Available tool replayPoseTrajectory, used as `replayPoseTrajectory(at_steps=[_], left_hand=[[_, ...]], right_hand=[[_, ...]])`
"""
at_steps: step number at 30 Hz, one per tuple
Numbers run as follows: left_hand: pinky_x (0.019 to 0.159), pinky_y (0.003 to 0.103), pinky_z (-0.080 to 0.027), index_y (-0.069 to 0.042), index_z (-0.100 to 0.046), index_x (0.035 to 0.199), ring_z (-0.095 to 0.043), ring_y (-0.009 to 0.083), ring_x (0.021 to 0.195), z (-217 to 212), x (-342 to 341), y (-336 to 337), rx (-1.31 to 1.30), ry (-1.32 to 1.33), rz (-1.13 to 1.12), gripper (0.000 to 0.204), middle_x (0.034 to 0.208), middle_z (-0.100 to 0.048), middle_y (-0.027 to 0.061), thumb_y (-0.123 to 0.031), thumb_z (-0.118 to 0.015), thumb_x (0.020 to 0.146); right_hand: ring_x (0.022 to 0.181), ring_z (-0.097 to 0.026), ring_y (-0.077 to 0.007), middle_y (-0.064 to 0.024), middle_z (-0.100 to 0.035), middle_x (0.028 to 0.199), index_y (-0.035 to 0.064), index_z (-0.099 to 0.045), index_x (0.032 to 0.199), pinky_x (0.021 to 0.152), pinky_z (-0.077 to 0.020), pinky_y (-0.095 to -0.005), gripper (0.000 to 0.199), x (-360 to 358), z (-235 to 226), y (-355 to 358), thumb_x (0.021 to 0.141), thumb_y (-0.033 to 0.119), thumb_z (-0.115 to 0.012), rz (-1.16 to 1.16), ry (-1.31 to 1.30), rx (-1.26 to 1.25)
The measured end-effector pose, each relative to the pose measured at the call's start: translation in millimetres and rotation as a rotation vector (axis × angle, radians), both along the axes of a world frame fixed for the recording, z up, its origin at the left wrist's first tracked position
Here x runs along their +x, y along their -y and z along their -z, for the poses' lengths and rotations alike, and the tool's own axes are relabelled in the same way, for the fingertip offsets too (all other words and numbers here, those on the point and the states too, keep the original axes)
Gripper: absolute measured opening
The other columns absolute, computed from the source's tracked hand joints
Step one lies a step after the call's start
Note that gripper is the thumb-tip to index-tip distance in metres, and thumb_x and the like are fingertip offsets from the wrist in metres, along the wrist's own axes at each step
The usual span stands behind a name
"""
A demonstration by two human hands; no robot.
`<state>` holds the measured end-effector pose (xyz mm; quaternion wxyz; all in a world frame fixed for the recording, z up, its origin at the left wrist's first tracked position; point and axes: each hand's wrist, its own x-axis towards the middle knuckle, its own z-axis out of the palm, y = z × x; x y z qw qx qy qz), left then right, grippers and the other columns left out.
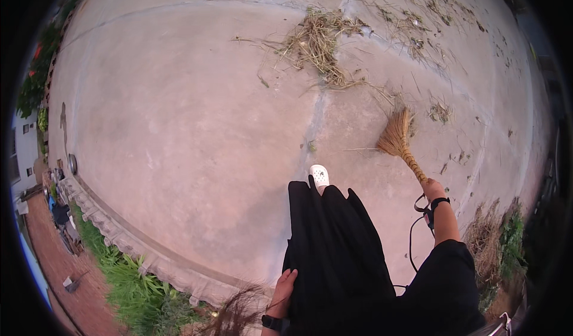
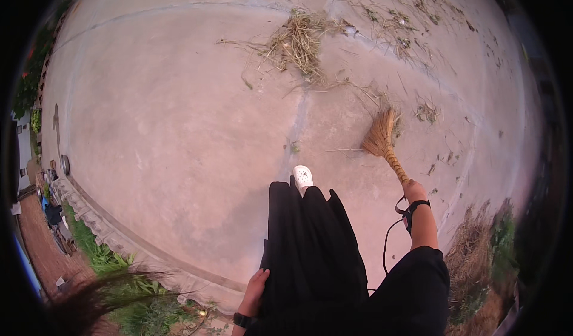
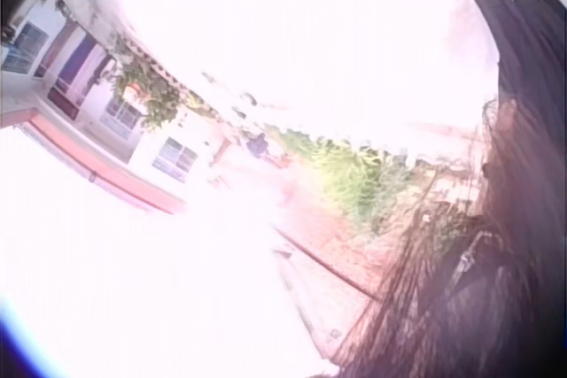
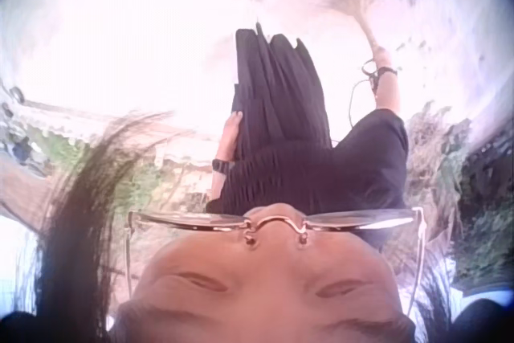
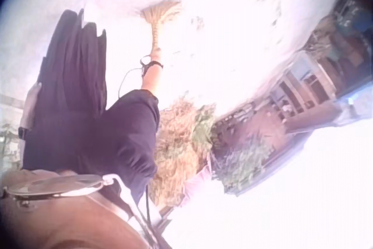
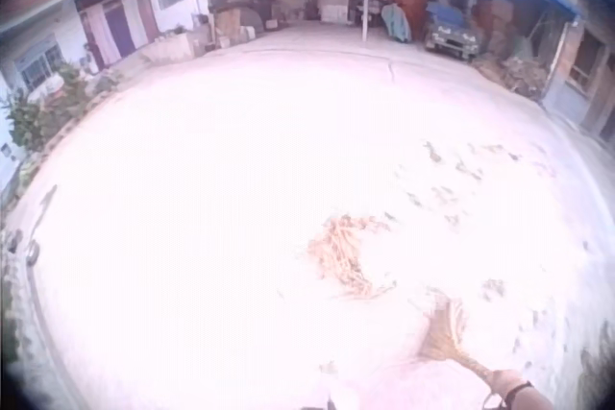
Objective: Sweeping plant debris and leaves into a pile on a concrete yard using a straw broom.
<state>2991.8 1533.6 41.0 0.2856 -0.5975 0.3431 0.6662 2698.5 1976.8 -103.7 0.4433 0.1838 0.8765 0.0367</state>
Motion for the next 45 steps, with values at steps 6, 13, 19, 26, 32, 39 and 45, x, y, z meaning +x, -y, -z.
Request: replayPoseTrajectory(at_steps=[6, 13, 19, 26, 32, 39, 45], left_hand=[[0.087, 0.026, -0.042, 0.005, -0.045, 0.119, -0.054, 0.0144, 0.098, 17.9, 14.1, 9.3, -0.048, 0.045, 0.227, 0.044, 0.108, -0.057, 0.0076, -0.025, -0.052, 0.089], [0.091, 0.027, -0.039, 0.007, -0.040, 0.126, -0.050, 0.0165, 0.106, 8.6, 24.7, 15.2, -0.088, 0.058, 0.249, 0.053, 0.116, -0.054, 0.0104, -0.027, -0.054, 0.088], [0.078, 0.024, -0.044, 0.002, -0.053, 0.109, -0.056, 0.0119, 0.089, 3.8, 29.7, 28.3, 0.032, -0.086, 0.264, 0.031, 0.096, -0.060, 0.0049, -0.021, -0.054, 0.089], [0.078, 0.024, -0.044, 0.001, -0.055, 0.104, -0.056, 0.0118, 0.087, -7.3, 38.7, 25.3, -0.013, -0.109, 0.259, 0.026, 0.094, -0.061, 0.0039, -0.021, -0.049, 0.091], [0.078, 0.023, -0.044, 0.001, -0.056, 0.102, -0.056, 0.0105, 0.086, -4.9, 22.4, 11.4, -0.028, -0.104, 0.268, 0.026, 0.094, -0.060, 0.0031, -0.021, -0.049, 0.091], [0.076, 0.023, -0.043, 0.000, -0.056, 0.101, -0.055, 0.0106, 0.085, 7.4, -12.8, 4.6, 0.003, -0.131, 0.301, 0.025, 0.091, -0.060, 0.0024, -0.021, -0.049, 0.091], [0.077, 0.024, -0.043, 0.001, -0.056, 0.101, -0.055, 0.0111, 0.086, -2.2, -49.2, 19.6, -0.072, -0.187, 0.276, 0.025, 0.092, -0.060, 0.0027, -0.021, -0.048, 0.091]], right_hand=[[0.084, -0.063, -0.0312, -0.0178, -0.065, 0.086, -0.0005, -0.063, 0.090, 0.075, -0.0485, -0.0398, 0.040, 21.4, -68.9, -36.3, 0.076, 0.037, -0.058, 0.220, -0.052, 0.162], [0.077, -0.063, -0.0316, -0.0181, -0.064, 0.080, 0.0064, -0.051, 0.120, 0.071, -0.0493, -0.0390, 0.060, 142.5, -107.9, -25.6, 0.073, 0.043, -0.062, 0.038, -0.138, -0.058], [0.075, -0.062, -0.0340, -0.0189, -0.063, 0.078, 0.0166, -0.040, 0.131, 0.070, -0.0489, -0.0421, 0.057, 179.2, -31.4, 111.5, 0.082, 0.044, -0.051, -0.333, -0.082, -0.408], [0.082, -0.061, -0.0311, -0.0135, -0.064, 0.086, 0.0187, -0.046, 0.124, 0.071, -0.0489, -0.0410, 0.049, 163.1, 52.9, 254.2, 0.082, 0.042, -0.051, -0.465, -0.055, -0.568], [0.084, -0.062, -0.0275, -0.0108, -0.065, 0.087, 0.0191, -0.051, 0.114, 0.071, -0.0494, -0.0400, 0.041, 152.2, 33.2, 123.4, 0.078, 0.037, -0.055, -0.281, -0.021, -0.332], [0.083, -0.063, -0.0293, -0.0156, -0.065, 0.086, 0.0067, -0.059, 0.100, 0.073, -0.0501, -0.0398, 0.031, 164.7, -7.1, -64.5, 0.076, 0.026, -0.055, -0.015, 0.005, 0.166], [0.068, -0.066, -0.0248, -0.0177, -0.064, 0.073, 0.0010, -0.065, 0.080, 0.062, -0.0520, -0.0339, 0.027, 97.4, -87.2, -51.5, 0.076, 0.024, -0.052, 0.224, -0.032, 0.167]])
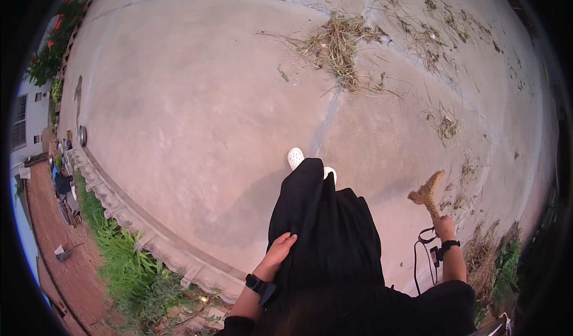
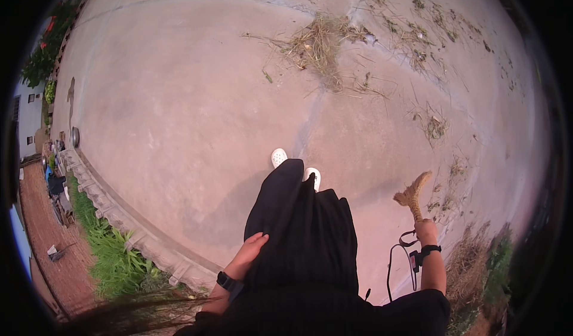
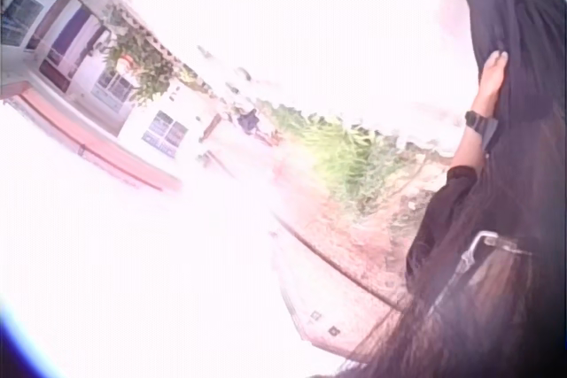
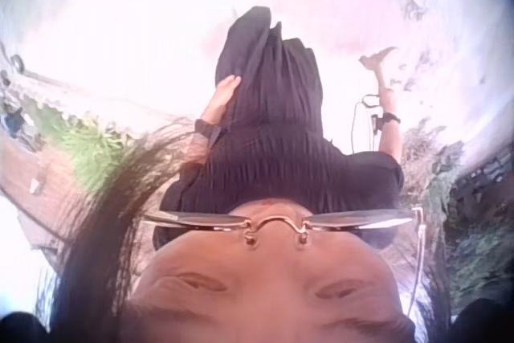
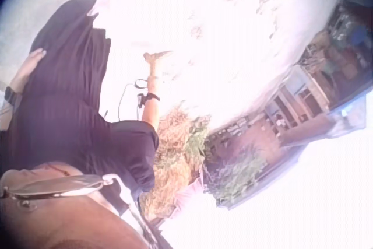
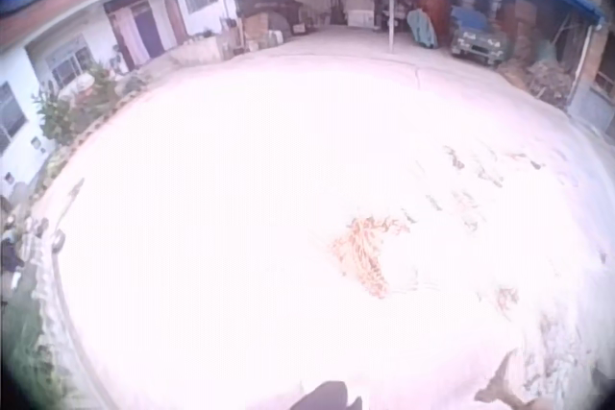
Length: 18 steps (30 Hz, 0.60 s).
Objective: Sweeping plant debris and leaves into a pile on a concrete yard using a straw broom.
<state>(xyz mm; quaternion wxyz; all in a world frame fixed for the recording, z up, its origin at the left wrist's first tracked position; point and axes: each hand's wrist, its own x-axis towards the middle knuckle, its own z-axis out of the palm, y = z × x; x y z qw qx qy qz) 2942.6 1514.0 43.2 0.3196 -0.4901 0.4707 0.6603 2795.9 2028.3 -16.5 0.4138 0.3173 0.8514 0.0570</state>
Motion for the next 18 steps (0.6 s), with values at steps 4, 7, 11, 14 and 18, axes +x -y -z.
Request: replayPoseTrajectory(at_steps=[4, 7, 11, 14, 18], left_hand=[[0.080, 0.024, -0.042, 0.003, -0.055, 0.107, -0.054, 0.0119, 0.091, -3.3, -48.5, 20.8, 0.037, -0.004, 0.020, 0.030, 0.099, -0.060, 0.0043, -0.022, -0.049, 0.091], [0.082, 0.024, -0.042, 0.004, -0.052, 0.111, -0.054, 0.0123, 0.094, 14.8, -86.2, 41.3, 0.096, -0.029, 0.012, 0.034, 0.103, -0.059, 0.0054, -0.023, -0.050, 0.090], [0.082, 0.023, -0.042, 0.004, -0.053, 0.110, -0.054, 0.0118, 0.094, 54.8, -130.3, 88.7, 0.194, -0.080, 0.007, 0.033, 0.102, -0.059, 0.0051, -0.023, -0.049, 0.091], [0.079, 0.022, -0.043, 0.000, -0.057, 0.101, -0.055, 0.0093, 0.087, 48.5, -171.5, 123.8, 0.237, -0.084, -0.048, 0.025, 0.094, -0.060, 0.0022, -0.021, -0.047, 0.092], [0.078, 0.022, -0.043, -0.001, -0.056, 0.101, -0.053, 0.0072, 0.087, 11.9, -222.3, 171.5, 0.148, 0.106, -0.094, 0.025, 0.094, -0.060, 0.0018, -0.022, -0.045, 0.093]], right_hand=[[0.079, -0.063, -0.0319, -0.0171, -0.065, 0.078, 0.0086, -0.064, 0.101, 0.072, -0.0499, -0.0393, 0.039, -40.1, -43.0, 72.0, 0.075, 0.037, -0.055, -0.250, -0.084, -0.118], [0.077, -0.063, -0.0327, -0.0177, -0.064, 0.081, 0.0135, -0.056, 0.115, 0.070, -0.0502, -0.0410, 0.049, -68.2, -22.0, 133.4, 0.073, 0.039, -0.062, -0.394, -0.234, -0.312], [0.070, -0.063, -0.0327, -0.0181, -0.064, 0.076, 0.0148, -0.055, 0.116, 0.066, -0.0512, -0.0417, 0.048, -155.3, 19.8, 285.3, 0.074, 0.038, -0.062, -0.510, -0.309, -0.554], [0.072, -0.063, -0.0324, -0.0160, -0.064, 0.076, 0.0167, -0.050, 0.121, 0.068, -0.0500, -0.0423, 0.049, -229.7, 70.8, 398.7, 0.078, 0.039, -0.058, -0.655, -0.324, -0.648], [0.077, -0.062, -0.0320, -0.0147, -0.064, 0.080, 0.0170, -0.050, 0.120, 0.070, -0.0490, -0.0425, 0.046, -336.5, 112.9, 572.9, 0.079, 0.038, -0.055, -0.717, -0.282, -0.771]])
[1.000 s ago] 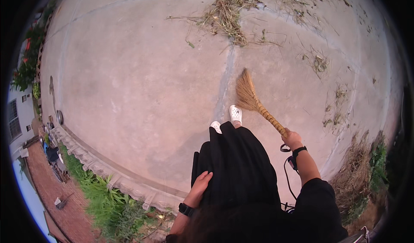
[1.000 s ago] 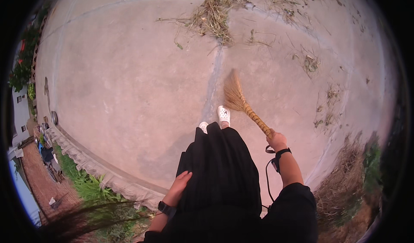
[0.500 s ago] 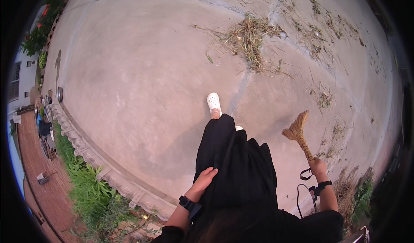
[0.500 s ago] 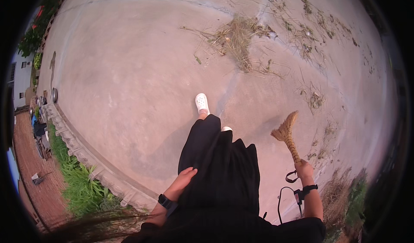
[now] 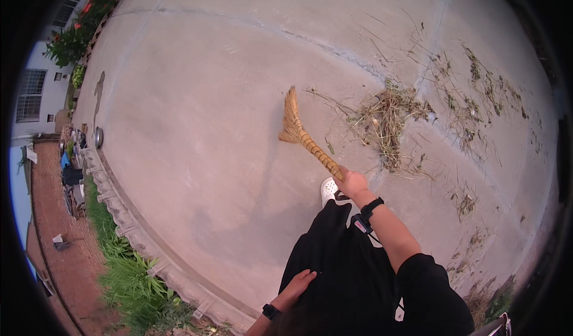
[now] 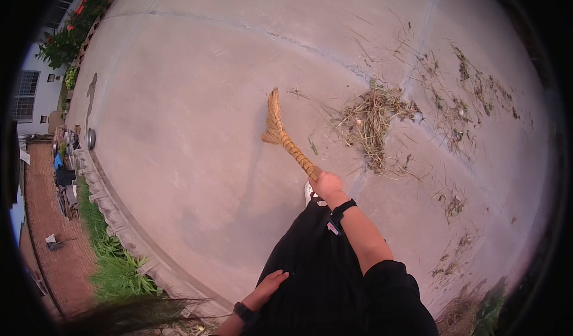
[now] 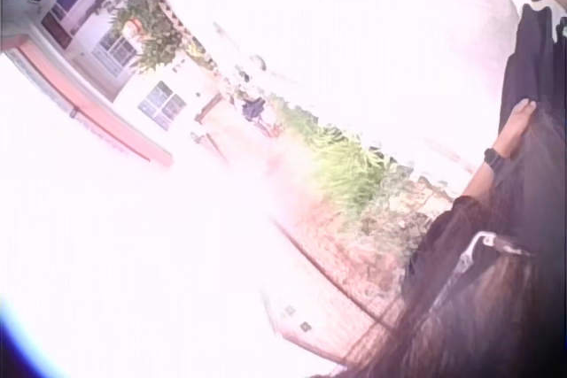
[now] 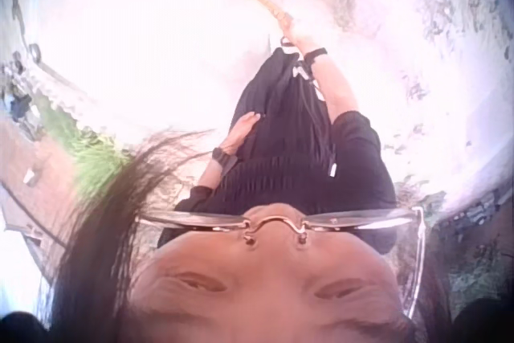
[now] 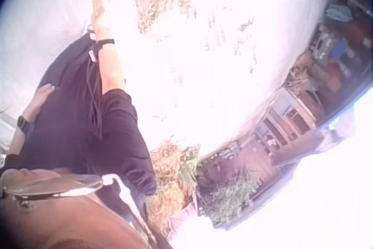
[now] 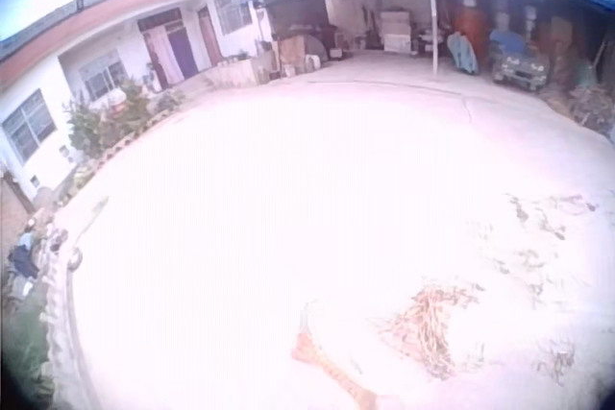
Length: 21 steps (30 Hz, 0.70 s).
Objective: Sweeping plant debris and leaves into a pile on a concrete yard using a straw broom.
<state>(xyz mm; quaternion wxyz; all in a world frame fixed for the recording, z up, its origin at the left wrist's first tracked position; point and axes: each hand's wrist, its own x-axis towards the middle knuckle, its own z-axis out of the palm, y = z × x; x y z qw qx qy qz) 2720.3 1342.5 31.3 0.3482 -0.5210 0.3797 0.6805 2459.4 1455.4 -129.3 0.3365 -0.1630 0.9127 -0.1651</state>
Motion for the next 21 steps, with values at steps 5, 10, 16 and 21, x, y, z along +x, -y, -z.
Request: replayPoseTrajectory(at_steps=[5, 10, 16, 21], left_hand=[[0.099, 0.027, -0.032, 0.009, -0.031, 0.131, -0.043, 0.0175, 0.117, 60.5, 53.1, 25.0, -0.103, 0.158, 0.102, 0.063, 0.126, -0.047, 0.0121, -0.032, -0.053, 0.088], [0.097, 0.026, -0.034, 0.004, -0.039, 0.127, -0.046, 0.0170, 0.113, 74.1, 45.1, 37.3, -0.065, 0.282, -0.051, 0.059, 0.121, -0.051, 0.0100, -0.029, -0.061, 0.083], [0.096, 0.028, -0.034, 0.006, -0.038, 0.127, -0.046, 0.0186, 0.112, 61.3, 13.8, 41.5, -0.020, 0.312, -0.136, 0.063, 0.120, -0.051, 0.0116, -0.031, -0.062, 0.082], [0.085, 0.024, -0.040, 0.005, -0.047, 0.118, -0.053, 0.0133, 0.096, 44.4, -11.5, 28.6, -0.063, 0.192, -0.102, 0.050, 0.105, -0.058, 0.0070, -0.029, -0.060, 0.083]], right_hand=[[0.079, -0.062, -0.0313, -0.0142, -0.064, 0.083, 0.0146, -0.050, 0.115, 0.070, -0.0488, -0.0429, 0.041, -92.7, 36.1, 171.3, 0.081, 0.036, -0.053, -0.141, 0.032, -0.113], [0.079, -0.062, -0.0314, -0.0145, -0.064, 0.082, 0.0145, -0.051, 0.112, 0.069, -0.0486, -0.0432, 0.035, -145.8, 80.8, 209.6, 0.082, 0.034, -0.051, -0.149, 0.011, -0.112], [0.083, -0.061, -0.0325, -0.0152, -0.064, 0.087, 0.0147, -0.055, 0.111, 0.073, -0.0484, -0.0430, 0.039, -173.1, 98.6, 100.5, 0.080, 0.037, -0.050, -0.010, 0.102, 0.025], [0.091, -0.060, -0.0313, -0.0153, -0.063, 0.098, 0.0173, -0.054, 0.118, 0.079, -0.0476, -0.0414, 0.046, -158.0, 55.4, -95.7, 0.078, 0.040, -0.052, 0.174, 0.106, 0.221]])
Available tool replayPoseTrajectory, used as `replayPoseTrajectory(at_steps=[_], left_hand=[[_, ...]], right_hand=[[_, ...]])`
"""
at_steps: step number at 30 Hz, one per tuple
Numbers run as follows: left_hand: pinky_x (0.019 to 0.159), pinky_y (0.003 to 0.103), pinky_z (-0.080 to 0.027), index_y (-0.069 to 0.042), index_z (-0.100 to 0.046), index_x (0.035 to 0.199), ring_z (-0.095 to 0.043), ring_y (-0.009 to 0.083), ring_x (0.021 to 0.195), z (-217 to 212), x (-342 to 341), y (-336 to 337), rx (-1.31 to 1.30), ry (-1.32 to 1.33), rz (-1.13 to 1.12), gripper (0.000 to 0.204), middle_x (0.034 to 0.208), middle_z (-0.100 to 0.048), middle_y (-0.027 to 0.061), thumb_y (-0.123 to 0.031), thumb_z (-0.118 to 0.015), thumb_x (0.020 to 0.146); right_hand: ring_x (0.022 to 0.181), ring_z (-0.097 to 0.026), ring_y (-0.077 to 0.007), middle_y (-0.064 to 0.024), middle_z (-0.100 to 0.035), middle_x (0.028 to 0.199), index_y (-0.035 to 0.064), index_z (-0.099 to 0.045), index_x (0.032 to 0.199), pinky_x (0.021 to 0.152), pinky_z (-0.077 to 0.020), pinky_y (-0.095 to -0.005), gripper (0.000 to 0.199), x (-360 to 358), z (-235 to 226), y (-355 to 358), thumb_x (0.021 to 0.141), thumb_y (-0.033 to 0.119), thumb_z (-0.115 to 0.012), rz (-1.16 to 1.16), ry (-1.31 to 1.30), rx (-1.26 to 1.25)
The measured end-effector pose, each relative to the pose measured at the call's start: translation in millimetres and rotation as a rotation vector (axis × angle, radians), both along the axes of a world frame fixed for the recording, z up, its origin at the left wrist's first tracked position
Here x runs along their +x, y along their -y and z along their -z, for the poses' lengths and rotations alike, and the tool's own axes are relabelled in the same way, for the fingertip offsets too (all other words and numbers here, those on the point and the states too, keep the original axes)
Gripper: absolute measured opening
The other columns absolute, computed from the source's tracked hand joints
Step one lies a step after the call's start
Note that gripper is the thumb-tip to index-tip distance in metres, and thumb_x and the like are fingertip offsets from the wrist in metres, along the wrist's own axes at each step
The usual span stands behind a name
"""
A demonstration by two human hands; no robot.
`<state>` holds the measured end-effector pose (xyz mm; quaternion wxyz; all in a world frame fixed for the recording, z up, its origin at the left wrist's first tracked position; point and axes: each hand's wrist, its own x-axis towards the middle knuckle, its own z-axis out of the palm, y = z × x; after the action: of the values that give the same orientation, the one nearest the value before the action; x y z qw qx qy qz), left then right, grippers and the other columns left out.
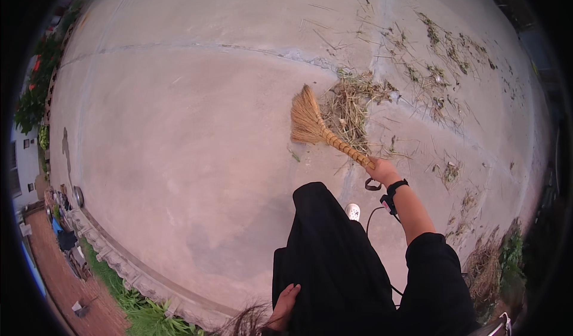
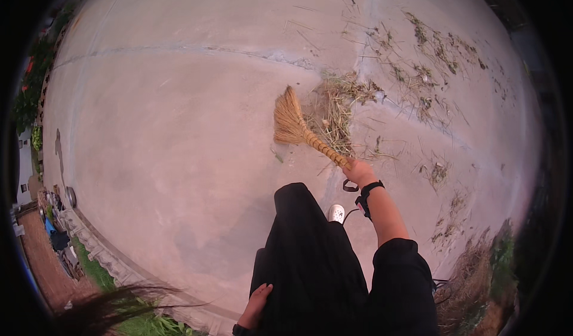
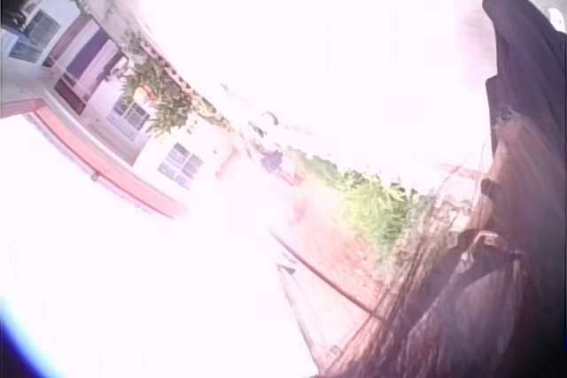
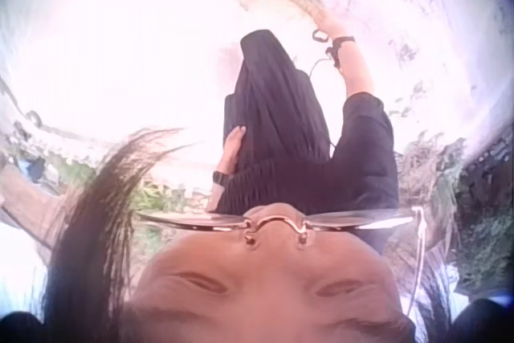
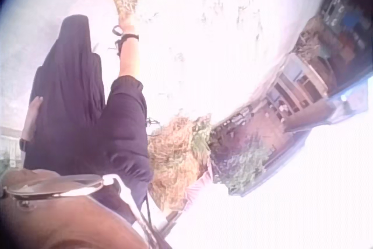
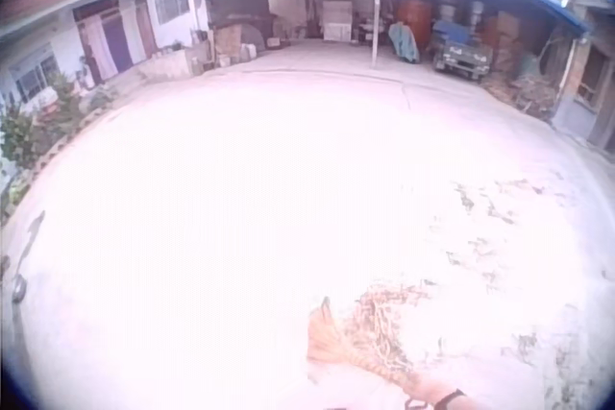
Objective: Sweeping plant debris and leaves into a pile on a concrete yard using a straw broom.
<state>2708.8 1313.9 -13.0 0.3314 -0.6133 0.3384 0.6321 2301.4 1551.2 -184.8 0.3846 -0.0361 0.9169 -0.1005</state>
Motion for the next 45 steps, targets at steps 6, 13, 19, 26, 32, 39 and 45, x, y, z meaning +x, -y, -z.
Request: replayPoseTrajectory(at_steps=[6, 13, 19, 26, 32, 39, 45], left_hand=[[0.076, 0.021, -0.043, 0.001, -0.055, 0.103, -0.055, 0.0085, 0.082, 1.1, -11.6, -40.8, -0.024, -0.054, 0.120, 0.031, 0.090, -0.060, 0.0007, -0.026, -0.056, 0.087], [0.073, 0.021, -0.042, 0.000, -0.057, 0.097, -0.053, 0.0069, 0.080, -20.1, -38.7, -95.7, 0.045, -0.103, 0.327, 0.025, 0.087, -0.059, -0.0010, -0.023, -0.052, 0.090], [0.072, 0.021, -0.043, -0.001, -0.057, 0.097, -0.054, 0.0074, 0.080, -42.1, -65.2, -115.7, 0.059, -0.118, 0.337, 0.023, 0.086, -0.059, -0.0005, -0.021, -0.050, 0.091], [0.080, 0.024, -0.042, 0.002, -0.055, 0.106, -0.054, 0.0109, 0.090, -42.2, -67.7, -111.4, -0.008, -0.138, 0.427, 0.030, 0.098, -0.060, 0.0037, -0.023, -0.050, 0.091], [0.079, 0.023, -0.042, 0.001, -0.055, 0.106, -0.054, 0.0099, 0.089, -40.7, -54.7, -89.6, 0.005, -0.122, 0.364, 0.028, 0.096, -0.060, 0.0029, -0.022, -0.049, 0.091], [0.079, 0.023, -0.043, -0.001, -0.057, 0.105, -0.055, 0.0090, 0.089, -59.2, -55.1, -77.0, -0.018, -0.120, 0.291, 0.026, 0.096, -0.060, 0.0020, -0.021, -0.047, 0.092], [0.088, 0.025, -0.039, 0.004, -0.048, 0.118, -0.052, 0.0140, 0.101, -46.4, -14.5, -74.0, -0.079, -0.056, 0.200, 0.042, 0.109, -0.057, 0.0075, -0.027, -0.051, 0.090]], right_hand=[[0.088, -0.060, -0.0320, -0.0151, -0.064, 0.094, 0.0150, -0.054, 0.117, 0.078, -0.0479, -0.0407, 0.046, 61.1, -48.8, -223.1, 0.077, 0.038, -0.052, 0.247, 0.017, 0.240], [0.089, -0.061, -0.0323, -0.0168, -0.064, 0.091, 0.0086, -0.063, 0.099, 0.078, -0.0480, -0.0413, 0.033, 141.8, -86.1, -409.1, 0.077, 0.031, -0.053, 0.528, 0.065, 0.572], [0.075, -0.064, -0.0315, -0.0202, -0.064, 0.073, -0.0018, -0.063, 0.086, 0.068, -0.0496, -0.0400, 0.036, 215.7, -144.2, -477.1, 0.078, 0.032, -0.054, 0.700, -0.028, 0.702], [0.070, -0.064, -0.0306, -0.0161, -0.064, 0.071, 0.0083, -0.056, 0.114, 0.066, -0.0503, -0.0394, 0.052, 264.7, -202.6, -359.0, 0.072, 0.037, -0.066, 0.339, -0.008, 0.237], [0.068, -0.062, -0.0332, -0.0174, -0.062, 0.072, 0.0161, -0.050, 0.122, 0.065, -0.0498, -0.0415, 0.052, 225.3, -93.8, -177.7, 0.077, 0.040, -0.059, -0.013, 0.010, -0.098], [0.080, -0.061, -0.0322, -0.0161, -0.064, 0.082, 0.0154, -0.049, 0.120, 0.072, -0.0486, -0.0413, 0.045, 185.3, 22.8, 20.3, 0.081, 0.037, -0.053, -0.155, 0.018, -0.241], [0.081, -0.061, -0.0328, -0.0148, -0.064, 0.085, 0.0170, -0.051, 0.117, 0.071, -0.0487, -0.0429, 0.043, 175.5, -3.4, -48.2, 0.080, 0.039, -0.053, -0.053, 0.063, -0.121]])
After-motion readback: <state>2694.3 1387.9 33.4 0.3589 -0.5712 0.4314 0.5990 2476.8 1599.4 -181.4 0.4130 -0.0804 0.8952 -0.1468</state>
